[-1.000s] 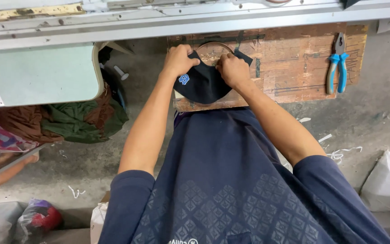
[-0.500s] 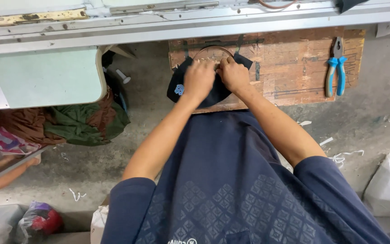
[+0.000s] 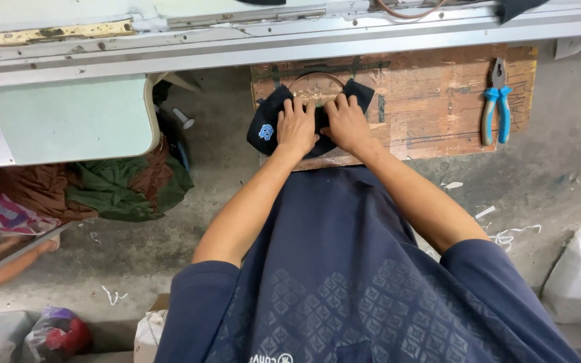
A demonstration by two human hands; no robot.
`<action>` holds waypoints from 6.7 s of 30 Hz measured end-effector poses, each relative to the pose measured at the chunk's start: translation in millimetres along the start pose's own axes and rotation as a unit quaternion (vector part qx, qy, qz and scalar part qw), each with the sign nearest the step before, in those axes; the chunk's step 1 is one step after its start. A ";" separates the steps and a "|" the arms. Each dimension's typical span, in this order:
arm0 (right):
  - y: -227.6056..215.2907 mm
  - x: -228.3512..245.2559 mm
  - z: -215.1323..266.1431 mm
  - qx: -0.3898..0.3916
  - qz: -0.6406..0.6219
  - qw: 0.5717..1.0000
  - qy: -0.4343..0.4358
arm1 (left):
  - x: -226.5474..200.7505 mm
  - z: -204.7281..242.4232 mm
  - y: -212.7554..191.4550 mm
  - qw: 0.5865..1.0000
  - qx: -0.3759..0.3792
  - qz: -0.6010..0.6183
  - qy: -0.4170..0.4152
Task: Securing fabric cap panels into embroidery hoops using a jig on a workbench.
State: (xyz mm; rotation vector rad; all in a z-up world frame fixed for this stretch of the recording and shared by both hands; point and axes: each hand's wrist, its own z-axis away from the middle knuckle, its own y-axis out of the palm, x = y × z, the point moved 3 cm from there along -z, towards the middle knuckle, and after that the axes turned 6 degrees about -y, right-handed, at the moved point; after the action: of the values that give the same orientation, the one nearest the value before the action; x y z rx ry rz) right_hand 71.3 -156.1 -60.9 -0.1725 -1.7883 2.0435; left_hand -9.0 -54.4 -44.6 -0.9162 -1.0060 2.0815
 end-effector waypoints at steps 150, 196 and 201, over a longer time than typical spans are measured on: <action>38.5 -19.5 -21.4 -0.087 -0.246 0.957 0.129 | 30.5 -28.6 8.4 0.984 -0.160 0.053 0.054; 21.1 -80.5 -13.1 -0.216 -0.124 0.968 0.028 | -57.3 -48.0 -23.0 0.991 0.128 -0.028 -0.012; 18.8 -74.7 -10.8 -0.254 -0.204 0.943 0.071 | -56.5 -47.0 -18.0 0.994 0.108 -0.028 -0.012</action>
State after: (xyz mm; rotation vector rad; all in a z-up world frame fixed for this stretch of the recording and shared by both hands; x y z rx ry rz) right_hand 138.6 -176.7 -94.2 -0.0839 -2.0214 1.2318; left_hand 64.1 -71.3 -34.1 -0.7460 -0.7891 2.1091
